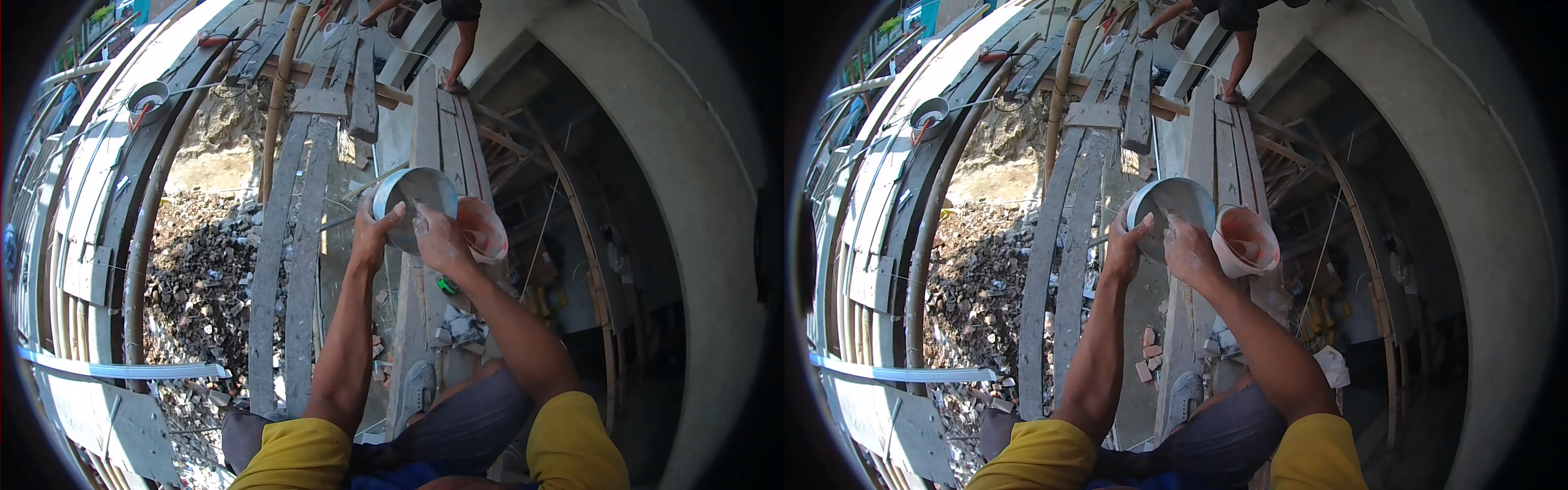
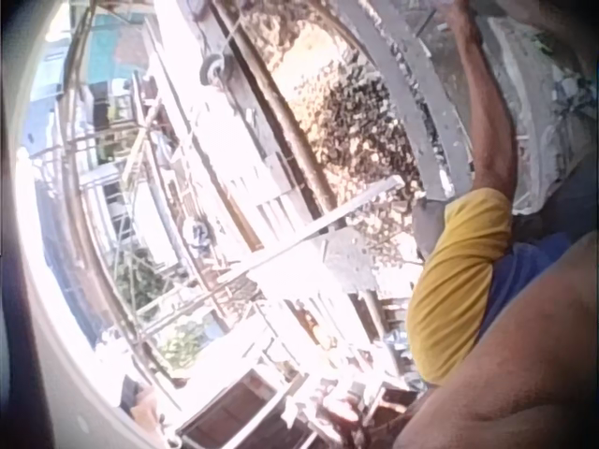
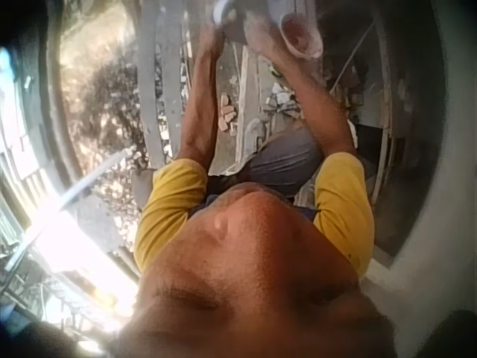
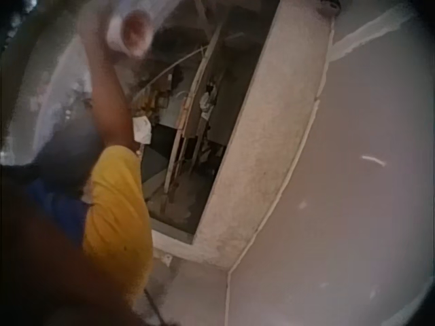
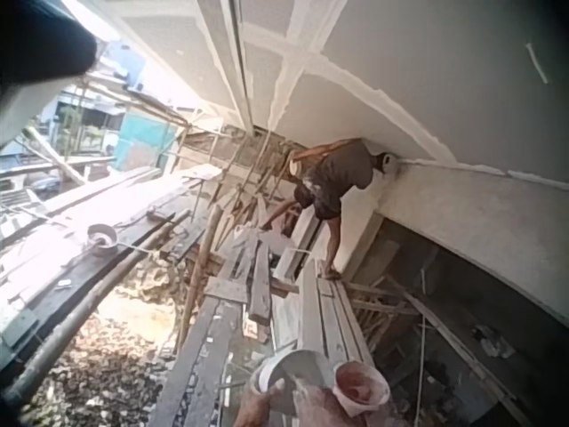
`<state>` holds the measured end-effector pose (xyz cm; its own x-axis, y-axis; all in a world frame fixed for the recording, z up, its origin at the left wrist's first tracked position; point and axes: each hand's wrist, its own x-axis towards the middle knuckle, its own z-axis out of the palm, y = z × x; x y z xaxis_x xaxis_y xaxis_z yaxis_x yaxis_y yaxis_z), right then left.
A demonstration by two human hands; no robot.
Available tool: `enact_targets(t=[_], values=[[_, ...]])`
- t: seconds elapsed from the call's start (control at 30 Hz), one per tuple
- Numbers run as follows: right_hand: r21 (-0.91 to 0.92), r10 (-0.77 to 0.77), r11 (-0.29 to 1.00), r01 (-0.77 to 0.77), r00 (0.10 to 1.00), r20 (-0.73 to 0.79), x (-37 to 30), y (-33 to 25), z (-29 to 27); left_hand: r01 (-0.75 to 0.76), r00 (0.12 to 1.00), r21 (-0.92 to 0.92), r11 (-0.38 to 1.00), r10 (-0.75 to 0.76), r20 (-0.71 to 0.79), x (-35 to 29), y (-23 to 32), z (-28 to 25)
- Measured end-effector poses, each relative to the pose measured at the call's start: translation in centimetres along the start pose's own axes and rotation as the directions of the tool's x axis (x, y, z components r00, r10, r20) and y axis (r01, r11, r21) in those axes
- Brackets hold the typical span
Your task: The person applies plaster to a structural beam using a scraper and a small bowl while seated on scaffolding. They scoop material from the bowl and spread it along the beam's edge, smoothing the surface with the tool and their fingers.
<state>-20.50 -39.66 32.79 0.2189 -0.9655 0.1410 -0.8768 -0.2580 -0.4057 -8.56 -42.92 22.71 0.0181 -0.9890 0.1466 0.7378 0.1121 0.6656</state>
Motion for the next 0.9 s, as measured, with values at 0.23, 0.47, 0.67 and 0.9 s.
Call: enact_targets(t=[0.23, 0.47, 0.67, 0.9], values=[[-0.035, 0.206, 0.978, -0.207, 0.978, -0.028, 1.4, 0.2, -0.7, 0.022, 1.0, -0.017, 1.0, -0.023, -0.017, 0.1, -0.2, 0.9], [0.019, 0.156, 0.988, -0.156, 0.988, -0.017, 1.4, 1.4, -0.7, 0.018, 1.0, 0.02, 1.0, -0.018, 0.019, -0.1, 0.4, 1.1], [-0.062, 0.006, 0.998, 0.0, 0.996, 0.089, 0.0, -0.4, 1.0, -0.074, 0.992, -0.158, 0.985, 0.057, -0.11, -0.6, -0.9, 1.3], [-0.132, -0.125, 0.977, 0.166, 0.953, 0.276, -1.0, 0.1, 0.4, 0.266, 0.962, -0.3, 0.916, -0.274, 0.017, 0.7, 0.7, -1.6]])
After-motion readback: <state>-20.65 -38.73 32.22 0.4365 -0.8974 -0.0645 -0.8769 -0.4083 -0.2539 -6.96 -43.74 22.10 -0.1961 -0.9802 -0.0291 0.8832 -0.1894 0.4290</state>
